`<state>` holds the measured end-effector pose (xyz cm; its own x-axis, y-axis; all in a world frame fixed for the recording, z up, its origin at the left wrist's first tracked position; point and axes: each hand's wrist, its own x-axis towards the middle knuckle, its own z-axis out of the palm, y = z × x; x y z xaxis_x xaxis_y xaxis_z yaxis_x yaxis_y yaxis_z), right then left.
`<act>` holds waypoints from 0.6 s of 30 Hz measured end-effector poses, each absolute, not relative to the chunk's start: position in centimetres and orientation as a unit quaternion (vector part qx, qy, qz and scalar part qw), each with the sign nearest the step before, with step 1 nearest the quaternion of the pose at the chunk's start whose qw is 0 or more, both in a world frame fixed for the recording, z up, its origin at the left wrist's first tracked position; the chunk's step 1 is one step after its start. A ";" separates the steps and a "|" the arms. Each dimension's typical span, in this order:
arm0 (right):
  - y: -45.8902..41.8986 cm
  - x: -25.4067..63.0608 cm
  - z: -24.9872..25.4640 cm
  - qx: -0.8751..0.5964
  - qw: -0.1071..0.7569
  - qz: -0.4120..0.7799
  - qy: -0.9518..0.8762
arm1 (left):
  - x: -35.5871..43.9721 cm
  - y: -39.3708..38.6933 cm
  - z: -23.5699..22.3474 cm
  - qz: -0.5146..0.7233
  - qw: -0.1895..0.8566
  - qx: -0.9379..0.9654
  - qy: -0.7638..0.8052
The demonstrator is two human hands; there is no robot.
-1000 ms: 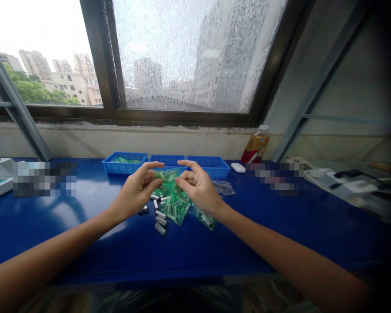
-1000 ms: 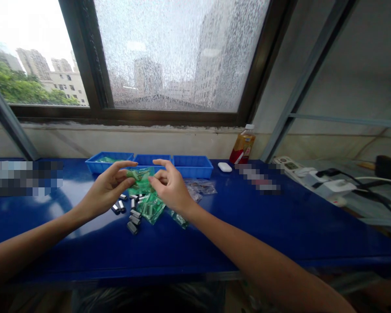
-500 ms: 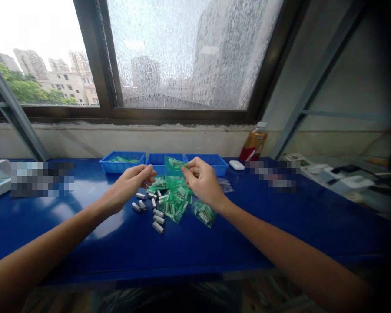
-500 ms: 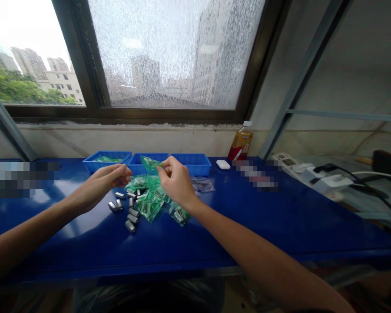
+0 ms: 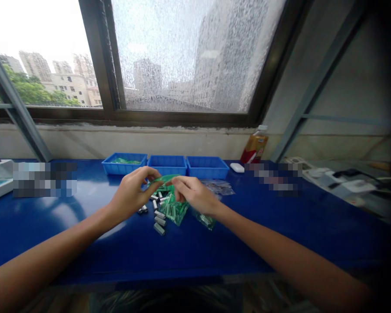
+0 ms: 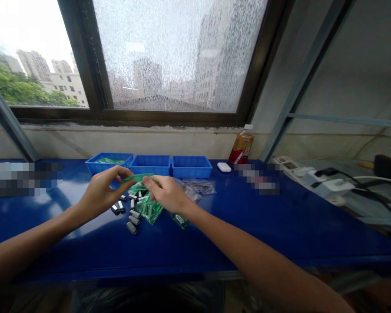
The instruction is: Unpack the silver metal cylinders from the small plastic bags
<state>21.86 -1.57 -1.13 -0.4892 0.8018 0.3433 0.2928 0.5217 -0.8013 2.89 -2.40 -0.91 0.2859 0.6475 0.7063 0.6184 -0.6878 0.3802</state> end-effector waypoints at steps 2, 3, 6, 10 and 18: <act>-1.4 21.7 -1.3 -0.326 0.377 0.444 -0.744 | 2.9 -2.6 -1.1 0.435 -0.026 0.832 0.342; -1.3 21.6 -1.3 -0.319 0.387 0.476 -0.722 | 3.0 -2.6 -1.2 0.425 -0.038 0.846 0.321; -1.0 21.4 -1.6 -0.337 0.421 0.481 -0.692 | 3.1 -2.6 -1.6 0.370 -0.060 0.874 0.310; -0.5 21.7 -2.0 -0.372 0.457 0.367 -0.720 | 3.1 -2.4 -1.9 0.311 -0.024 0.874 0.373; -1.8 21.7 -1.6 -0.334 0.443 0.125 -0.823 | 3.3 -2.6 -0.3 0.398 0.368 0.708 0.452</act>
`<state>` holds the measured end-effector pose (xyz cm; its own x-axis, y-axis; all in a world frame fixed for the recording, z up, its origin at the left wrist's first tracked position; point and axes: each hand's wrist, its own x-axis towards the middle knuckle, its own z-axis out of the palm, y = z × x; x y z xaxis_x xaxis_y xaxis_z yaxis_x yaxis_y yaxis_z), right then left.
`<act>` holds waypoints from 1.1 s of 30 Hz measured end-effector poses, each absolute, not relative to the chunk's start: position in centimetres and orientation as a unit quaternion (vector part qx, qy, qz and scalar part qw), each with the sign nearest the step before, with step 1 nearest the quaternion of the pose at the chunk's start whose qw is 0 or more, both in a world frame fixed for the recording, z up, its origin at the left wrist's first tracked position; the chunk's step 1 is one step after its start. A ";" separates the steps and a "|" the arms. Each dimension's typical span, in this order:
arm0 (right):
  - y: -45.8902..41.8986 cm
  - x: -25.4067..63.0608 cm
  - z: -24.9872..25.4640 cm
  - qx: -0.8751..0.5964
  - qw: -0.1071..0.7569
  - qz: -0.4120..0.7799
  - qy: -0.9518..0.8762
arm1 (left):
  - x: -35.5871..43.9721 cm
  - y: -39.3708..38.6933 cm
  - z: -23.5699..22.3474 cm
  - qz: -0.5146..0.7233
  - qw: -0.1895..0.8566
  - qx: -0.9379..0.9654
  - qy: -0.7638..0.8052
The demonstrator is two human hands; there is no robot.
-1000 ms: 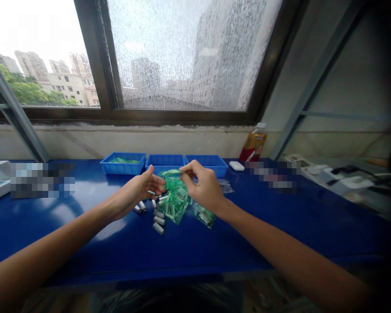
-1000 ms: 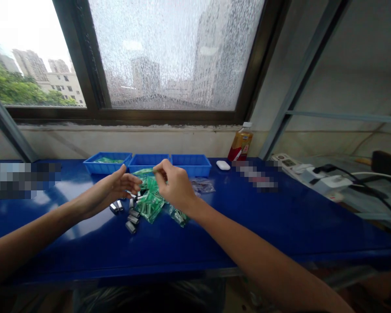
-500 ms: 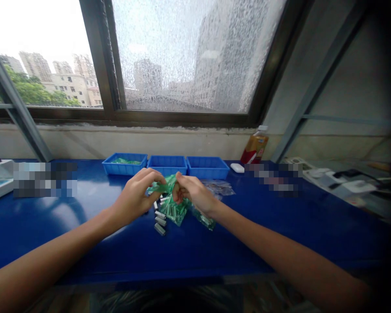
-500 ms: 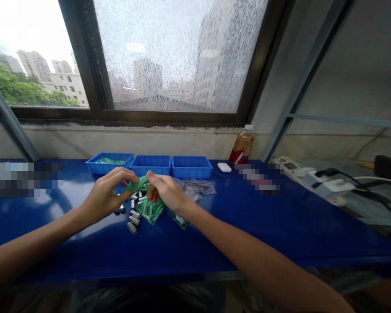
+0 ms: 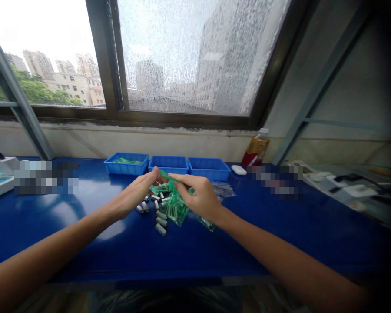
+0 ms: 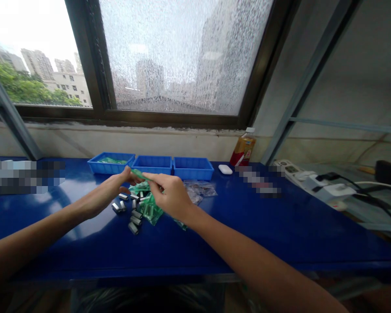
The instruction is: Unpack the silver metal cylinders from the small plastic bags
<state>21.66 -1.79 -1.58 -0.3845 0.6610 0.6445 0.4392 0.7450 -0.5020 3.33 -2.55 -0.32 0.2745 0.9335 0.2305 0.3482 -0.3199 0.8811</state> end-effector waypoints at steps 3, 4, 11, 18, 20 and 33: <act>-2.0 21.6 -1.4 -0.319 0.426 0.060 -0.845 | 3.2 -2.5 -0.1 0.442 0.504 0.628 0.395; -2.0 21.7 -1.4 -0.316 0.426 0.055 -0.846 | 3.2 -2.5 0.0 0.449 0.531 0.614 0.373; -2.4 21.8 -0.9 -0.306 0.471 0.113 -0.820 | 3.4 -2.3 -0.9 0.456 0.368 0.706 0.397; -2.6 21.0 -1.0 -0.373 0.466 0.302 -0.743 | 2.8 -1.6 -1.9 0.444 -0.057 0.827 0.340; -2.2 20.8 -1.4 -0.399 0.468 0.368 -0.697 | 2.8 -1.6 -1.8 0.435 -0.104 0.839 0.309; -1.6 21.2 -1.9 -0.324 0.421 0.155 -0.833 | 3.3 -2.3 -0.1 0.419 0.156 0.790 0.419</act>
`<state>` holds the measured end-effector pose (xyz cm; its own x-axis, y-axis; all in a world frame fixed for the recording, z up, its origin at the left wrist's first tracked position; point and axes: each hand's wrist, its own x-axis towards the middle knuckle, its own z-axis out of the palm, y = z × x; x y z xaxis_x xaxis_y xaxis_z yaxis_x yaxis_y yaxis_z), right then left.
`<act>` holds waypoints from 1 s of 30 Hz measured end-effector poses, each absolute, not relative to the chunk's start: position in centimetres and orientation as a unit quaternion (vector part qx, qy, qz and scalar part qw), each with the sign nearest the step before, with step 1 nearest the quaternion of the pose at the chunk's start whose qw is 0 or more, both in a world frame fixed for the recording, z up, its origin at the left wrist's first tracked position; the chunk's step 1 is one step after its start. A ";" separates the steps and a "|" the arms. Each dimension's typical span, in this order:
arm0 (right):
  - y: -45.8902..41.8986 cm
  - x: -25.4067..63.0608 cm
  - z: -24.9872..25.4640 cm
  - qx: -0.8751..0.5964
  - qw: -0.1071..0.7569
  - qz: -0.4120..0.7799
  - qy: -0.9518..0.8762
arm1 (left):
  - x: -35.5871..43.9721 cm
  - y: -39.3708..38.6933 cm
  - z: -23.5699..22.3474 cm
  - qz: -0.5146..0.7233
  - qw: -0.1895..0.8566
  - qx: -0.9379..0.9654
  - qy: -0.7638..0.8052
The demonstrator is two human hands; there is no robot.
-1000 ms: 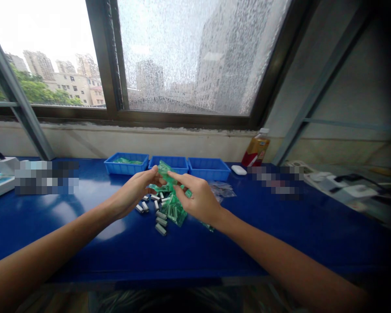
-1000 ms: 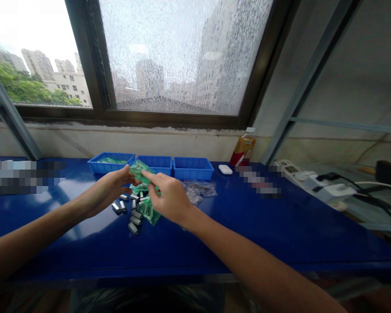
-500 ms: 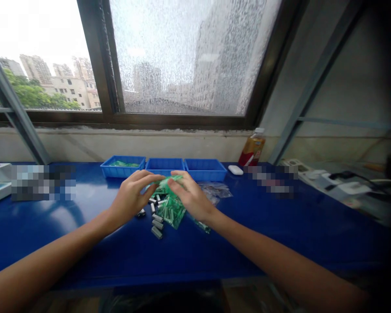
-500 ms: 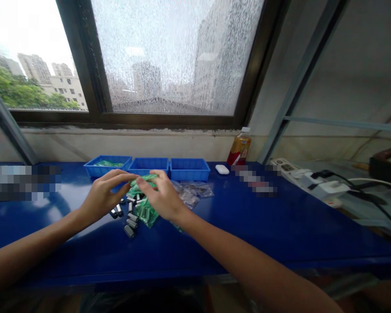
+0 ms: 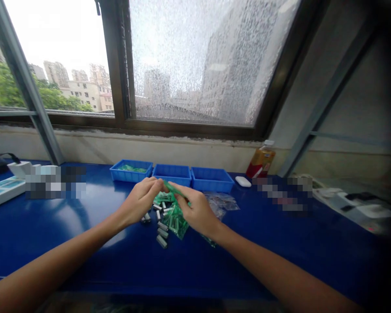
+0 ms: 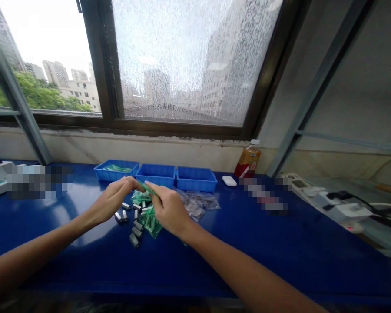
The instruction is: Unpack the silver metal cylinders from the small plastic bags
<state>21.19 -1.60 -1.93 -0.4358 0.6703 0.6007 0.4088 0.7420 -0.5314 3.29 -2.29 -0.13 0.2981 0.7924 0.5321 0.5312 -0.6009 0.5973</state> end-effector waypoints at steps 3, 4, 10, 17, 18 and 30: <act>-1.0 21.3 -2.5 -0.324 0.400 0.106 -0.851 | 3.2 -2.0 -0.2 0.421 0.167 0.771 0.447; -0.9 21.3 -2.6 -0.318 0.401 0.094 -0.854 | 3.2 -2.0 -0.3 0.417 0.158 0.776 0.446; -0.8 21.4 -1.6 -0.285 0.417 0.076 -0.860 | 3.6 -1.9 -1.1 0.417 0.156 0.772 0.453; -0.9 20.9 -0.6 -0.389 0.446 0.178 -0.786 | 3.5 -1.3 -2.4 0.457 0.072 0.759 0.459; -0.7 20.9 -0.6 -0.412 0.455 0.208 -0.761 | 3.5 -1.3 -2.6 0.461 0.047 0.766 0.446; -1.6 21.7 -1.1 -0.338 0.437 0.084 -0.830 | 4.4 -3.0 -1.3 0.405 0.211 0.809 0.370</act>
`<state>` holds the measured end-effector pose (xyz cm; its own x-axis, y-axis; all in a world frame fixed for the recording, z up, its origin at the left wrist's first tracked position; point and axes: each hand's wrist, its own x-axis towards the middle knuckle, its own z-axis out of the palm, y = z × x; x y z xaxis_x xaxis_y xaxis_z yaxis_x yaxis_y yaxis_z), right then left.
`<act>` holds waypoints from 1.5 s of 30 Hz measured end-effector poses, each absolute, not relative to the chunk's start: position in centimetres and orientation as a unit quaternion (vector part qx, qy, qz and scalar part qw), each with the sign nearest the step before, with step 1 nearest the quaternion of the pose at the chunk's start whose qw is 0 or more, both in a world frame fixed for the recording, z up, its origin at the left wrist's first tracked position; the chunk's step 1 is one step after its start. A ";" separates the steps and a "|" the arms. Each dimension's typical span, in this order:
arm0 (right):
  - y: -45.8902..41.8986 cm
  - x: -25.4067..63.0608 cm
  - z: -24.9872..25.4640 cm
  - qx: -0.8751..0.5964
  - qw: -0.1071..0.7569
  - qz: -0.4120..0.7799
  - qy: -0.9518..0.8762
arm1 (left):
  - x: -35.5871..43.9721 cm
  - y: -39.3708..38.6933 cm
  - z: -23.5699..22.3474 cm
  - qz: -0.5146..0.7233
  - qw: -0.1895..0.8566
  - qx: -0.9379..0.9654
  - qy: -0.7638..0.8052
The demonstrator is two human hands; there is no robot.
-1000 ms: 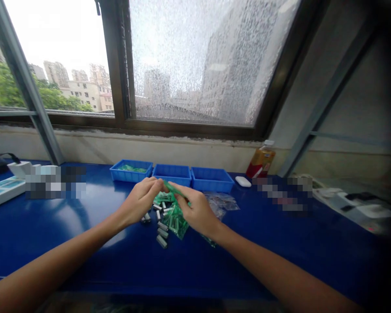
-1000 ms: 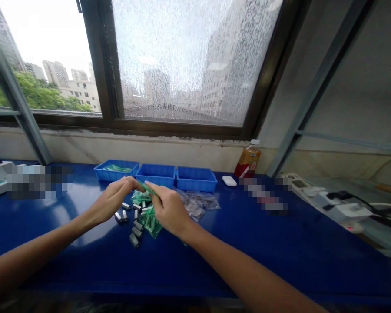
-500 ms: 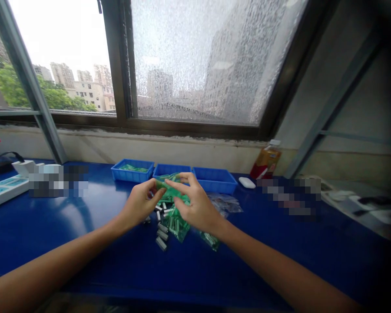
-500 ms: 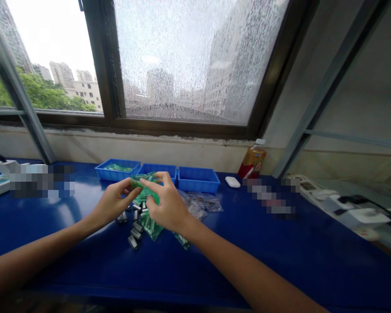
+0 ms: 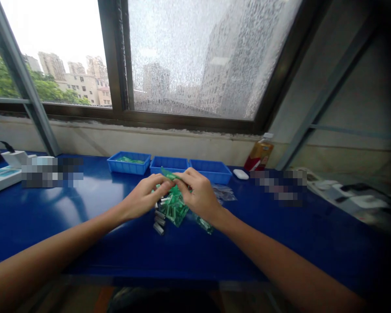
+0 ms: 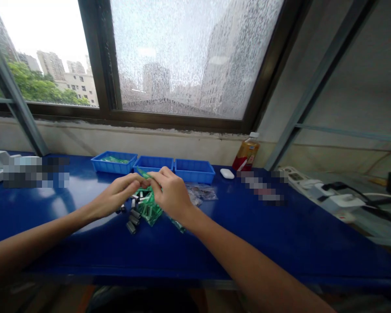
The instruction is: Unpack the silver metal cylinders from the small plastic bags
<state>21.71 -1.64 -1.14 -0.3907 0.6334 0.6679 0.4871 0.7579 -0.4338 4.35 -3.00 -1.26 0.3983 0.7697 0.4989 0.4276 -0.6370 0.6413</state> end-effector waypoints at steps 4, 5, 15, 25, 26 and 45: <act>-1.4 22.2 -1.6 -0.297 0.379 -0.051 -0.875 | 4.4 -2.9 -1.2 0.428 0.420 0.683 0.417; -1.4 22.2 -1.7 -0.295 0.372 -0.065 -0.878 | 4.4 -2.7 -1.3 0.427 0.443 0.668 0.418; -2.2 21.8 -1.8 -0.309 0.367 -0.059 -0.875 | -1.9 2.8 1.2 0.522 0.044 0.632 0.571; 0.2 24.6 -0.9 -0.359 0.302 -0.080 -0.879 | 0.6 2.8 -2.8 0.335 -0.128 0.833 0.421; 0.4 24.7 -1.0 -0.365 0.294 -0.080 -0.880 | 1.3 2.2 -2.6 0.315 -0.108 0.851 0.406; -1.9 23.4 0.1 -0.458 0.252 -0.063 -0.850 | 3.3 0.1 -3.3 0.243 0.042 0.915 0.320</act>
<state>23.38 -1.89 0.09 -0.4541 0.7464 0.4865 0.8100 0.5733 -0.1236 3.34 0.09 -3.32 0.6765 0.6064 0.4179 0.5651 -0.7913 0.2334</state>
